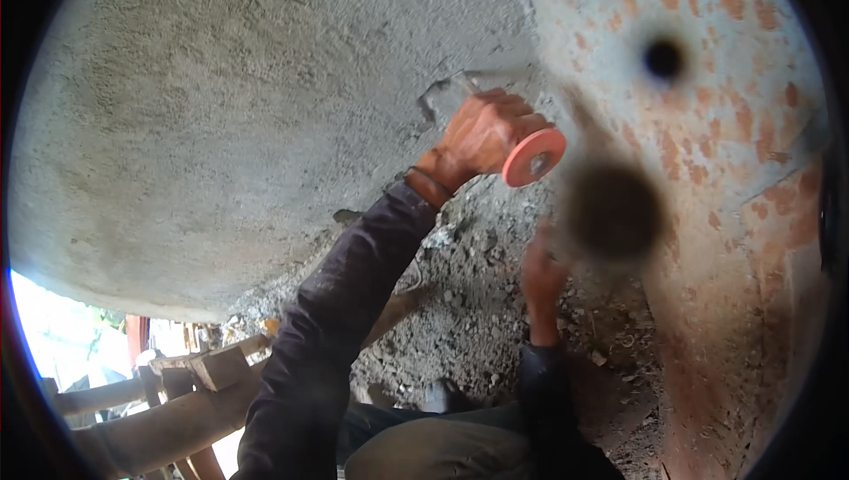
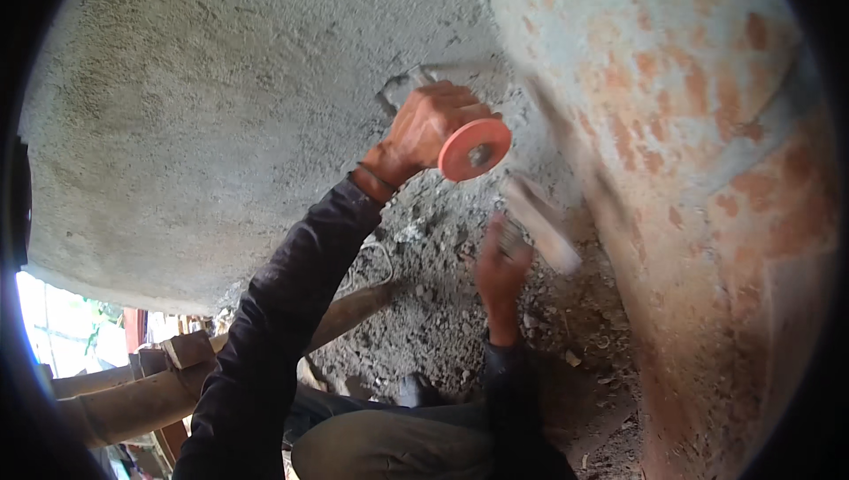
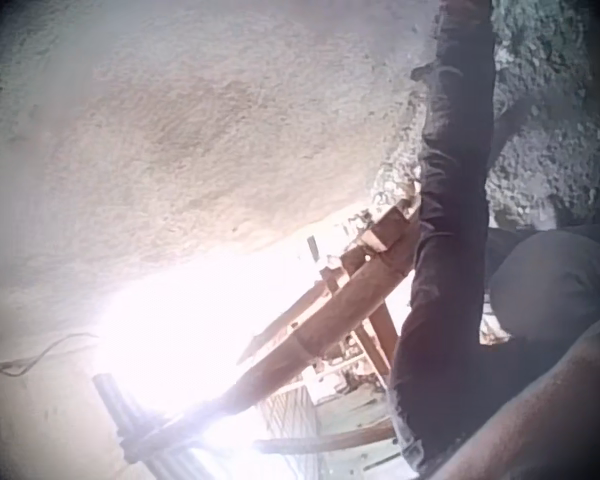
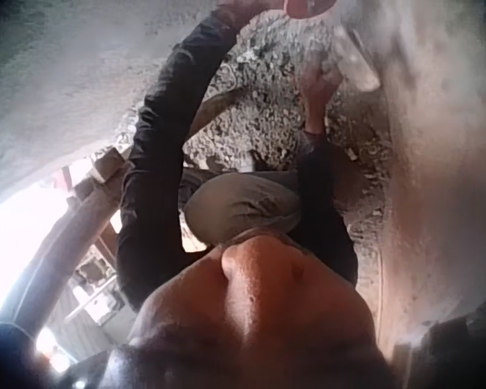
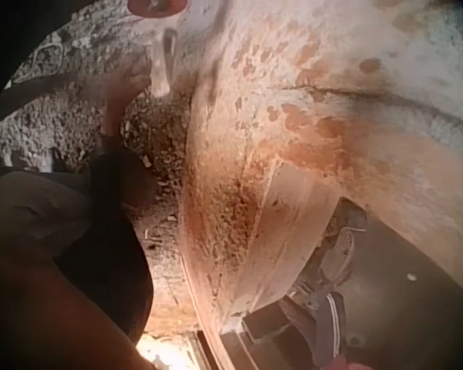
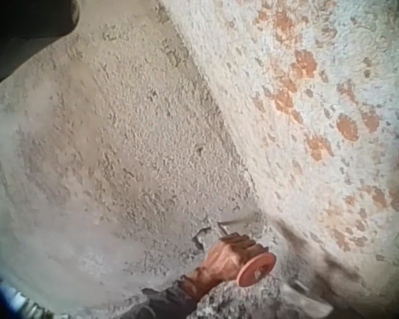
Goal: Chipping a hole in a concrete wall using a hammer and chisel to prepare for installing an electrical junction box.
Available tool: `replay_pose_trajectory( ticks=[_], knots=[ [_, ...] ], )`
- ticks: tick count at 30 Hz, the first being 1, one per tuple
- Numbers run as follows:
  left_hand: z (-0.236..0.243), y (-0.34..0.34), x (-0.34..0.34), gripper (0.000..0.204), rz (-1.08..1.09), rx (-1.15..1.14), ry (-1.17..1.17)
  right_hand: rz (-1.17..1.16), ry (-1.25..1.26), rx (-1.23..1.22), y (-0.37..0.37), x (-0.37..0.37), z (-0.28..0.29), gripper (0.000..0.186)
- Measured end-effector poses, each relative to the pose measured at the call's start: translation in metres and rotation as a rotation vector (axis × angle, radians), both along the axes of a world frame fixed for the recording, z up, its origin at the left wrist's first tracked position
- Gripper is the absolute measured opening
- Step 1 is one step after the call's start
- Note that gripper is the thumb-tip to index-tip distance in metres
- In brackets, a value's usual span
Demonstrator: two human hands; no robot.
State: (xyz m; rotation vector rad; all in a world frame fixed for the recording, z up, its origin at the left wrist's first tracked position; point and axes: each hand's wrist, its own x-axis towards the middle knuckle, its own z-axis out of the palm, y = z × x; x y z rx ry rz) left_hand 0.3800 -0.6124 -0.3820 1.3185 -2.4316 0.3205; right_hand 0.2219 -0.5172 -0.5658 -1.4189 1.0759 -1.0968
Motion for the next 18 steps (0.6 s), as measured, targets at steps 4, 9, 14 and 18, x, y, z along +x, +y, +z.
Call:
replay_pose_trajectory(
  ticks=[4,9,14,18],
  knots=[
    [-0.002,0.003,-0.006,0.028,-0.003,-0.024,0.008,-0.444,-0.926,-0.415,0.005,-0.039,0.049,0.028],
    [-0.001,0.008,-0.003,0.028,0.074,0.060,0.031,-0.426,-0.081,-0.653,-0.019,0.037,-0.043,0.013],
    [-0.003,0.001,-0.013,0.028,0.011,-0.055,-0.018,-0.616,-0.442,-0.355,-0.010,-0.026,0.020,0.012],
    [-0.002,-0.005,-0.020,0.027,-0.043,-0.061,0.032,-0.677,-0.204,-0.499,-0.027,0.019,0.019,0.012]
  ],
)
